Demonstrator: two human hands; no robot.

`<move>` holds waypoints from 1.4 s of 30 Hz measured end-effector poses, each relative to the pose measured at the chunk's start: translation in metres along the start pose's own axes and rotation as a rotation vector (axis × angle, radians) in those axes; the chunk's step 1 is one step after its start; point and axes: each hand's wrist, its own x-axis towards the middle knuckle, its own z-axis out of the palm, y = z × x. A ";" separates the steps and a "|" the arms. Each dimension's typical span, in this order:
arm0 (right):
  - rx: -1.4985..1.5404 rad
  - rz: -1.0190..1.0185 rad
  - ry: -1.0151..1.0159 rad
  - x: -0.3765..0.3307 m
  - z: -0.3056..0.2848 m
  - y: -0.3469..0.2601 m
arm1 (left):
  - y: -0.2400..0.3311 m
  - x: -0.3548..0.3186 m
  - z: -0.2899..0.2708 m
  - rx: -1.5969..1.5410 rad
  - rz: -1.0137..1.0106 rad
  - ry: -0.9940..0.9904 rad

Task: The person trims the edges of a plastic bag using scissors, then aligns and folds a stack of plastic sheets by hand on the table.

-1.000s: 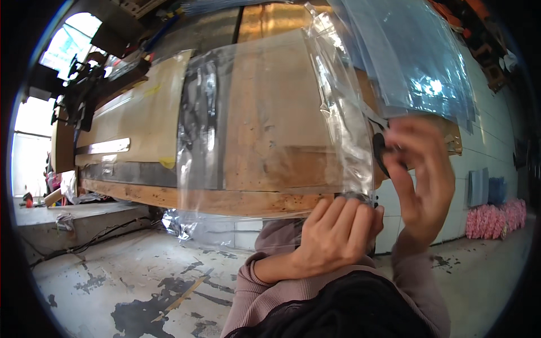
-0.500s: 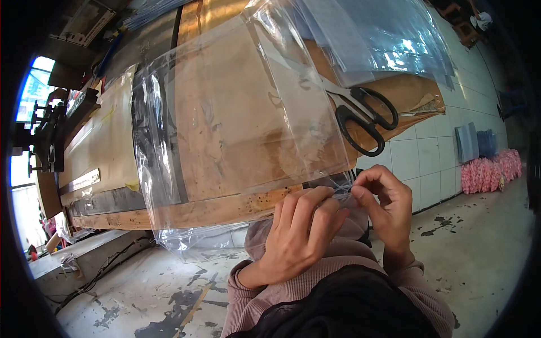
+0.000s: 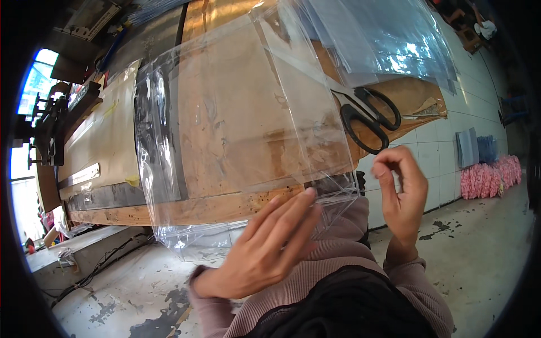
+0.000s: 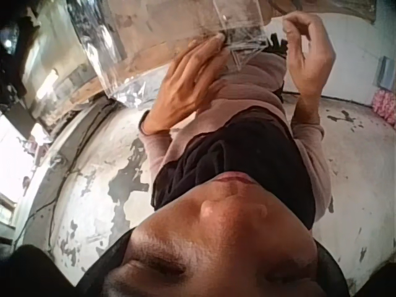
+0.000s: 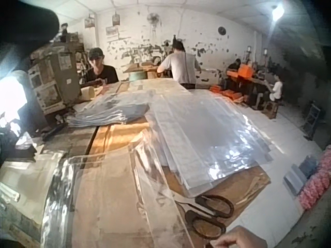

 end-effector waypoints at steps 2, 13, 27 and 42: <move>-0.352 -0.313 0.236 0.011 0.000 -0.005 | -0.013 -0.005 -0.019 0.127 0.070 -0.180; -0.730 -0.173 -0.047 0.034 -0.007 -0.031 | -0.017 0.086 -0.015 0.403 0.642 -0.107; 0.475 0.459 -0.291 -0.076 -0.053 0.043 | -0.058 0.151 0.014 -0.189 0.785 -0.474; 0.386 0.429 -0.177 -0.084 -0.035 0.032 | -0.133 0.201 -0.041 -0.311 0.424 -0.024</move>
